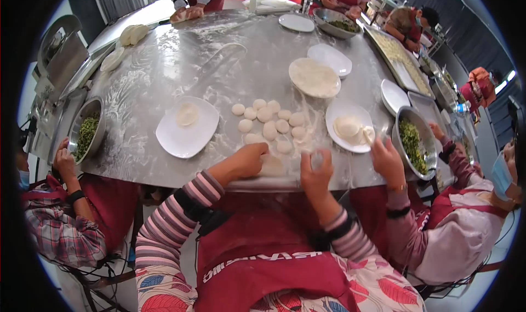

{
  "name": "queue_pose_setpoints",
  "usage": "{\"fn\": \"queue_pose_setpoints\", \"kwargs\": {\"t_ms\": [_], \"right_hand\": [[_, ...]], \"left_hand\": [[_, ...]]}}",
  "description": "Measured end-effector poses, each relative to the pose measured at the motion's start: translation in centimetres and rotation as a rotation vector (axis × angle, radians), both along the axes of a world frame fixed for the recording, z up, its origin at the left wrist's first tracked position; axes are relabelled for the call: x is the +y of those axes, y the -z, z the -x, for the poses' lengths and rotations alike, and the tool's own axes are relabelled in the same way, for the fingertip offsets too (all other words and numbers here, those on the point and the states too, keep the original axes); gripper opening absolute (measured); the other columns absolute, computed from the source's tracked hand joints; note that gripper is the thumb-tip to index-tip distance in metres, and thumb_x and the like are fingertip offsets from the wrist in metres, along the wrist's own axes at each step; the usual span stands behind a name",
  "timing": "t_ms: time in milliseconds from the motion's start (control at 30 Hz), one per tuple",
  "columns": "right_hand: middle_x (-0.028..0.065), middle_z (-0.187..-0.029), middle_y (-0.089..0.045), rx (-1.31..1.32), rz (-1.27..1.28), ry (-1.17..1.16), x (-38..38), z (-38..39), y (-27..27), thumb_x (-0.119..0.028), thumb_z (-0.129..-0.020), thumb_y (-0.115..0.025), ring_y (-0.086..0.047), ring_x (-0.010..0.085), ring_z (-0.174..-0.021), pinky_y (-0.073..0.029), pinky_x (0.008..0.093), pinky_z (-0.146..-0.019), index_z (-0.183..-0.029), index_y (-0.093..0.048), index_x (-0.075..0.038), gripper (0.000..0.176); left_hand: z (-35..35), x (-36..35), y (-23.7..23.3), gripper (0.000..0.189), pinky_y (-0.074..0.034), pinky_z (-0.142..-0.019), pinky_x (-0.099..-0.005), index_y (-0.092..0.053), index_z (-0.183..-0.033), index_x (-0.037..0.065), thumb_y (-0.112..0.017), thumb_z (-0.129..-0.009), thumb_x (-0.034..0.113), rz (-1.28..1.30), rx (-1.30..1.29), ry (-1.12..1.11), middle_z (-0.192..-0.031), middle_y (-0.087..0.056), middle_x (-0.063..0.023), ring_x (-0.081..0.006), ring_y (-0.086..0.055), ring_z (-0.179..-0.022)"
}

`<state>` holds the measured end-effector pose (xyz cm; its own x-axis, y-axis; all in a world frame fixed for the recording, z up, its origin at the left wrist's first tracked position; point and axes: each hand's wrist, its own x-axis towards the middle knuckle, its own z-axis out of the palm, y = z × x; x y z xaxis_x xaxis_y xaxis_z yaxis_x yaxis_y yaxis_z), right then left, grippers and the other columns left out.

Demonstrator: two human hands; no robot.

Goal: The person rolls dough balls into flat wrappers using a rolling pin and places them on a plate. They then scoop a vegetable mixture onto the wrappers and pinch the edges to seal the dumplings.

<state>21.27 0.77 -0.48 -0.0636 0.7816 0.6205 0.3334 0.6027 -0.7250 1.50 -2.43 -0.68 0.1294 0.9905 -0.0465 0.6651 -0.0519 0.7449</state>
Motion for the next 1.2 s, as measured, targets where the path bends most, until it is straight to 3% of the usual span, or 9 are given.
{"fn": "queue_pose_setpoints", "kwargs": {"t_ms": [233, 467, 667, 767, 867, 1033, 1067, 1133, 1200], "right_hand": [[0.0211, -0.070, -0.056, -0.075, -0.256, 0.049, 5.7, 3.3, 0.6, -0.009, -0.074, -0.066, -0.055, 0.0407, -0.061, -0.043, 0.0435, -0.053, -0.090, -0.050, -0.001, 0.024], [0.0137, -0.066, -0.054, 0.010, 0.050, -0.033, 0.5, 0.1, 0.2, -0.004, -0.074, -0.065, -0.056, 0.0294, -0.055, -0.044, 0.0349, -0.051, -0.087, -0.047, -0.003, 0.022], [0.0125, -0.067, -0.054, -0.012, 0.012, -0.020, 0.5, 0.3, -0.6, -0.004, -0.075, -0.065, -0.056, 0.0282, -0.057, -0.044, 0.0334, -0.054, -0.087, -0.048, -0.002, 0.021], [0.0127, -0.068, -0.055, -0.021, 0.025, -0.018, 0.3, 0.4, -0.8, -0.004, -0.074, -0.065, -0.057, 0.0293, -0.058, -0.044, 0.0343, -0.054, -0.087, -0.048, -0.003, 0.021], [0.0127, -0.069, -0.055, -0.031, 0.002, -0.013, 0.1, 0.3, -1.0, -0.003, -0.074, -0.066, -0.056, 0.0306, -0.059, -0.044, 0.0347, -0.055, -0.087, -0.048, -0.003, 0.022], [0.0125, -0.070, -0.054, -0.003, 0.027, -0.032, -0.5, -0.5, 0.3, -0.003, -0.073, -0.066, -0.056, 0.0311, -0.059, -0.043, 0.0346, -0.055, -0.086, -0.048, -0.003, 0.022], [0.0064, -0.061, -0.050, -0.017, -0.065, -0.039, -0.4, -0.5, 0.4, -0.003, -0.076, -0.064, -0.052, 0.0158, -0.049, -0.040, 0.0291, -0.046, -0.085, -0.047, -0.005, 0.019], [0.0054, -0.058, -0.050, -0.046, -0.151, -0.054, -0.3, -0.6, -0.3, -0.003, -0.076, -0.064, -0.051, 0.0137, -0.047, -0.040, 0.0281, -0.045, -0.084, -0.046, -0.005, 0.020], [0.0120, -0.067, -0.054, -0.003, 0.080, -0.101, 0.2, -0.8, 0.5, -0.002, -0.073, -0.066, -0.056, 0.0293, -0.056, -0.044, 0.0340, -0.052, -0.085, -0.048, -0.003, 0.022]], "left_hand": [[0.1, 1.2, -0.9, 0.022, -0.044, -0.072, -0.0431, -0.061, -0.088, 0.002, -0.053, -0.078, 0.020, 0.019, 0.016, 0.009, -0.085, -0.061, -0.0211, -0.0372, -0.058, -0.083], [3.9, -1.8, -2.6, 0.021, -0.045, -0.071, -0.0375, -0.059, -0.088, 0.002, -0.057, -0.077, 0.019, -0.058, -0.060, -0.070, -0.082, -0.061, -0.0189, -0.0294, -0.058, -0.078], [12.9, -2.0, -6.4, 0.021, -0.046, -0.074, -0.0380, -0.057, -0.096, 0.003, -0.056, -0.076, 0.011, -0.286, 0.361, -0.657, -0.096, -0.059, -0.0173, -0.0326, -0.057, -0.087], [7.7, 1.5, -3.6, 0.013, -0.046, -0.074, -0.0373, -0.060, -0.087, 0.002, -0.057, -0.075, 0.005, -0.303, 0.002, -0.404, -0.081, -0.059, -0.0152, -0.0299, -0.058, -0.081], [0.5, 3.1, -2.3, 0.023, -0.044, -0.077, -0.0382, -0.059, -0.097, 0.009, -0.061, -0.074, 0.009, -0.211, 0.229, -0.018, -0.096, -0.054, -0.0131, -0.0303, -0.053, -0.093], [-4.0, 3.8, -0.5, 0.020, -0.044, -0.069, -0.0401, -0.053, -0.081, 0.006, -0.067, -0.070, 0.015, -0.449, 0.327, -0.014, -0.090, -0.054, -0.0142, -0.0297, -0.055, -0.086], [-3.7, 3.5, -0.4, 0.020, -0.044, -0.069, -0.0401, -0.053, -0.081, 0.006, -0.067, -0.070, 0.015, -0.442, 0.333, -0.022, -0.090, -0.054, -0.0142, -0.0297, -0.055, -0.086], [-3.2, 2.4, -1.9, 0.022, -0.044, -0.064, -0.0396, -0.054, -0.079, 0.005, -0.068, -0.068, 0.017, -0.079, 0.200, 0.026, -0.078, -0.057, -0.0142, -0.0301, -0.057, -0.076], [-2.1, 1.8, -1.1, 0.022, -0.044, -0.063, -0.0386, -0.054, -0.079, 0.004, -0.068, -0.067, 0.018, -0.065, 0.135, -0.026, -0.073, -0.058, -0.0136, -0.0295, -0.057, -0.072]]}}
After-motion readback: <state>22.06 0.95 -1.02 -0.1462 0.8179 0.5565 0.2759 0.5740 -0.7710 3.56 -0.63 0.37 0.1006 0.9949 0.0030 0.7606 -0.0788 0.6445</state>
